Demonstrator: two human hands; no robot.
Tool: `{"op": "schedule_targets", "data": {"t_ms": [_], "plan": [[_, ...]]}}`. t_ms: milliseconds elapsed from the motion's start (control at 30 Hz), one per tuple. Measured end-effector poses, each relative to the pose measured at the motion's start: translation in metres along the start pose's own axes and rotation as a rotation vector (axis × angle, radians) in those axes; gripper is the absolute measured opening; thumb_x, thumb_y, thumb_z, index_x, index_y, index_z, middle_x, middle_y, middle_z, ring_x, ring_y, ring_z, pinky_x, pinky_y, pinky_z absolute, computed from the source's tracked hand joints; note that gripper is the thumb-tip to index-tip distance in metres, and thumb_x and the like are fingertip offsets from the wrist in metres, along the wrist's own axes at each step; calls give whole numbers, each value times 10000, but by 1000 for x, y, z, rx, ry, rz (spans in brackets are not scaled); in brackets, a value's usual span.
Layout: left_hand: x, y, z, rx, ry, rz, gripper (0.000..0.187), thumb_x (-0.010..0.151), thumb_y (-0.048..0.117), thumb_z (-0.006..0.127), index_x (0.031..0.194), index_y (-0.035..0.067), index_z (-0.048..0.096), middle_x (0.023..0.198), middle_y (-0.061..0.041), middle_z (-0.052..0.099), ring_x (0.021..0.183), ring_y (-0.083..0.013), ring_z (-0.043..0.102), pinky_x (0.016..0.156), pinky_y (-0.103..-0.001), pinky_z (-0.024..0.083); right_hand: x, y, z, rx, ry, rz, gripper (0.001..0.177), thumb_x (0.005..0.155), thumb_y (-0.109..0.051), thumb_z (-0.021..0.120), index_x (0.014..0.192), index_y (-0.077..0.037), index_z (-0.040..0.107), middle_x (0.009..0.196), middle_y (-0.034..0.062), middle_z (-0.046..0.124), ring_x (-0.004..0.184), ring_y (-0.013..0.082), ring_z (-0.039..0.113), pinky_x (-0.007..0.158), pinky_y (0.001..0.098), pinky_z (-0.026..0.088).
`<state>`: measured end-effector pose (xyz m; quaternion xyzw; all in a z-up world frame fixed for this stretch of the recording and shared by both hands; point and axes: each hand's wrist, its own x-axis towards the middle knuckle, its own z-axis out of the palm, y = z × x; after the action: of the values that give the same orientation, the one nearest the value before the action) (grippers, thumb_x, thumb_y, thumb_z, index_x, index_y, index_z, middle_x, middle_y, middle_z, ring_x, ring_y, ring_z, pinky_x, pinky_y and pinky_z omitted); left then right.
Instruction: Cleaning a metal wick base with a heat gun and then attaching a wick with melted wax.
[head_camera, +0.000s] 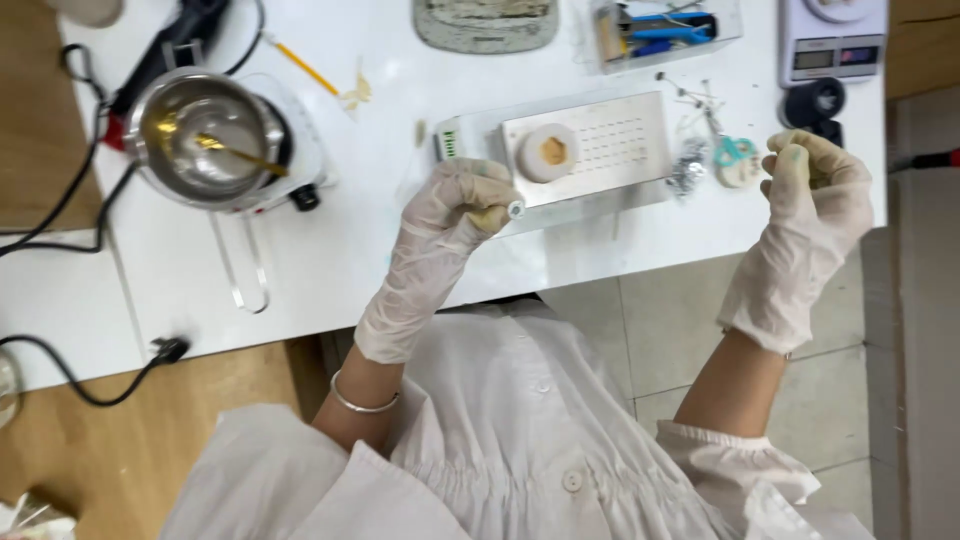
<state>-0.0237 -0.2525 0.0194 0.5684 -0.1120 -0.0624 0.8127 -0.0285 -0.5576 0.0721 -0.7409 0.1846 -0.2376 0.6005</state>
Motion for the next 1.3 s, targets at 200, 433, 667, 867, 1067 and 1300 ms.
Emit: {"op": "schedule_targets", "data": {"t_ms": [200,433,667,867,1067,1300], "plan": [[4,-22,57,138,15,-29,120,984,123,750,1085,67,715,1263,-48,573,1203,-141,560,1009,-254,522,120,166,-133,-639,92,226,354,947,-176,743,1235,-19,612,1198,141,666,1083,229,649,953,339,529],[3,-43,123,193,112,-194,117,980,150,730,1065,70,723,1289,-42,583,1129,-139,562,954,-238,495,220,262,-156,-1137,-143,150,684,827,-322,854,1343,-12,530,1332,238,547,1225,396,521,970,508,451],[0,-61,161,231,115,-221,82,972,95,706,1047,65,723,1254,-63,582,1147,-130,561,913,-249,502,227,304,-172,-1018,-180,24,676,916,-202,721,1468,43,417,1083,179,616,941,312,601,781,486,497],[10,-79,182,197,94,-273,82,963,62,694,1037,46,723,1257,-78,586,1098,-129,597,918,-252,515,169,178,-173,110,-234,319,351,1058,-258,622,1321,-45,529,904,84,682,703,137,628,649,302,545],[23,-88,200,226,-1,-232,94,974,78,694,1052,43,733,1249,-71,628,1061,-119,626,934,-260,534,103,100,-171,192,-281,302,326,1071,-258,621,1304,-43,546,928,78,699,737,120,645,684,269,559],[23,-96,207,25,-55,-216,113,986,49,708,1095,41,736,1241,-67,597,1064,-108,627,953,-258,549,36,46,-161,-332,-251,-160,494,1012,-26,674,1471,-52,490,1222,103,666,1003,154,642,871,290,546]]}}
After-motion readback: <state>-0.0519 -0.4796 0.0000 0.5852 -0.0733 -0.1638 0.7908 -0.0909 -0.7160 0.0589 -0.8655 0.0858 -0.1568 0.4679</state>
